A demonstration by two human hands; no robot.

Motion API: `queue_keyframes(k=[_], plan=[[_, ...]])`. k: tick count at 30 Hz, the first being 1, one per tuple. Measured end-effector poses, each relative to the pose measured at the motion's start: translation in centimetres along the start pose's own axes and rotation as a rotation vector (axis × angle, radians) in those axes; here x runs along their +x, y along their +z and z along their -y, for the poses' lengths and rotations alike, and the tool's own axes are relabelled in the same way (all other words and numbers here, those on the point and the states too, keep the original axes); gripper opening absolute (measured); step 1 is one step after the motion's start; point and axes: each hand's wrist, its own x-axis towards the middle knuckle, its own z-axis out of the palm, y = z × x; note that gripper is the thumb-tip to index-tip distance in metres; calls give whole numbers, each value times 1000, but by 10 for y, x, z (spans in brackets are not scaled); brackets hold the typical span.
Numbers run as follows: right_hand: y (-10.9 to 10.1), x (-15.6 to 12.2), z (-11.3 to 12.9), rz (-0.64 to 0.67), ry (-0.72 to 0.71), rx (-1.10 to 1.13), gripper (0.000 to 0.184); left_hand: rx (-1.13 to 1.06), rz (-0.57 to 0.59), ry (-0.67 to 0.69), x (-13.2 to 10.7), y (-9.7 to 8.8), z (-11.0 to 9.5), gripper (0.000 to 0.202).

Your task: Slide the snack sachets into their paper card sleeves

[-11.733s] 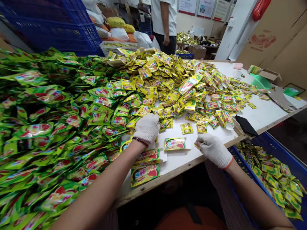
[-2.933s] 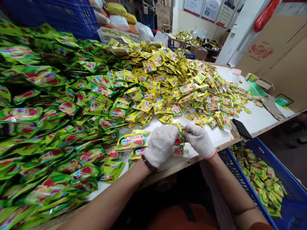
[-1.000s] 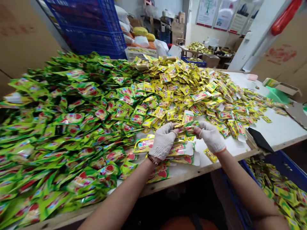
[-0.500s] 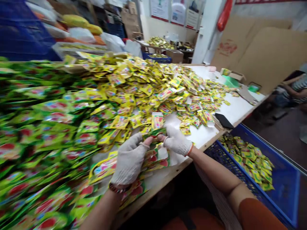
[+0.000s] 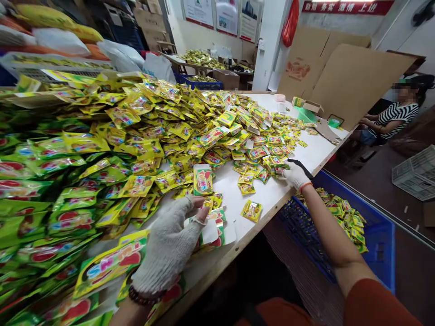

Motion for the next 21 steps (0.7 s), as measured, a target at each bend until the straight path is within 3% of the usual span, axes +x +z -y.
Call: queue_keyframes(k=[5, 10, 14, 17, 21], plan=[[14, 7, 1, 67, -77, -166, 16, 67, 40, 221, 7, 14, -9, 29], [18, 1, 20, 104, -387, -329, 15, 206, 29, 555, 16, 26, -21, 19], [9, -5, 39, 241, -502, -1, 14, 438, -5, 716, 28, 37, -32, 38], [8, -16, 62, 420, -596, 243, 17, 612, 55, 798, 39, 43, -40, 65], [10, -23, 77, 399, -536, 298, 17, 608, 110, 666, 47, 36, -36, 83]])
